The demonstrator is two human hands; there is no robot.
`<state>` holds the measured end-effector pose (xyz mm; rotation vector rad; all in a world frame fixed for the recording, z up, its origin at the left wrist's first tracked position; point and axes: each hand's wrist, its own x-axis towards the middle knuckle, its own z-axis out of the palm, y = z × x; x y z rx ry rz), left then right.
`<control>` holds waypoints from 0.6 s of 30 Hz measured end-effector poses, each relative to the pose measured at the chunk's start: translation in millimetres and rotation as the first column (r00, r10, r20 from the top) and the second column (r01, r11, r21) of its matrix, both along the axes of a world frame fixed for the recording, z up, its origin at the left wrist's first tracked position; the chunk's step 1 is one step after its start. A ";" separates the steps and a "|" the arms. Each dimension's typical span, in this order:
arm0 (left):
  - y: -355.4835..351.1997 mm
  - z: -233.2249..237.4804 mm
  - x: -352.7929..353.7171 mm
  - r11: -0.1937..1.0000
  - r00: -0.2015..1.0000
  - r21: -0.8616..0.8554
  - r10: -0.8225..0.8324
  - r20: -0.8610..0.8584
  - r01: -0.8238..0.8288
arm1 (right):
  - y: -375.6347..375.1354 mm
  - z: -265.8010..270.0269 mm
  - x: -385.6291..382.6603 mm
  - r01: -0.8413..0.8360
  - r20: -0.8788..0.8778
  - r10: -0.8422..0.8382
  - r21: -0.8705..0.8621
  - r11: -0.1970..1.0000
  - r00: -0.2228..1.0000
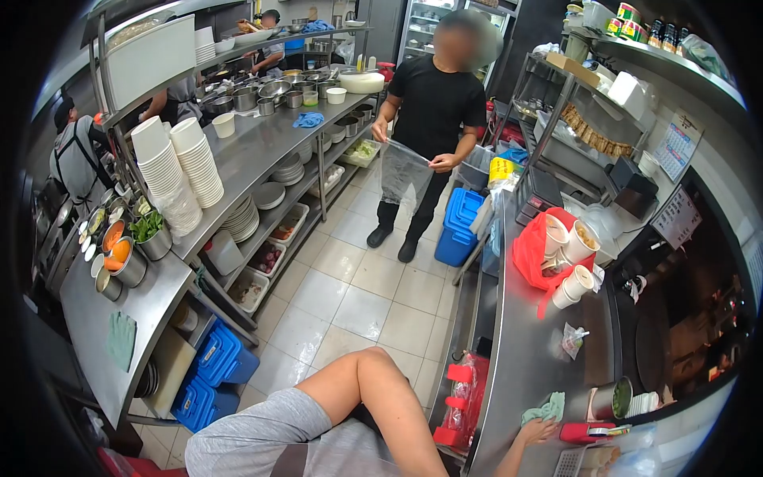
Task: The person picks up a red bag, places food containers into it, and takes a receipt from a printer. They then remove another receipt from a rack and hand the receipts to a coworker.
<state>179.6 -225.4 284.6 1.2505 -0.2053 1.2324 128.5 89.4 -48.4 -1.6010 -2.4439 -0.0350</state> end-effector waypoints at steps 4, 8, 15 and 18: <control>1.4 -1.1 0.8 1.000 1.000 -0.004 -0.009 -0.001 0.009 | 0.4 -1.5 0.0 0.001 -0.002 -0.001 0.011 1.000 1.000; 3.6 -1.2 0.9 1.000 1.000 0.000 -0.012 -0.001 0.012 | -5.4 6.2 -0.6 0.010 -0.004 -0.010 -0.012 1.000 1.000; 4.4 -2.4 -1.3 1.000 1.000 -0.001 -0.016 0.007 0.016 | -2.5 3.4 0.2 0.009 0.003 -0.009 0.003 1.000 1.000; 4.5 -3.4 -1.7 1.000 1.000 -0.001 -0.018 0.012 0.018 | -1.4 0.4 0.0 0.010 -0.003 -0.010 0.004 1.000 1.000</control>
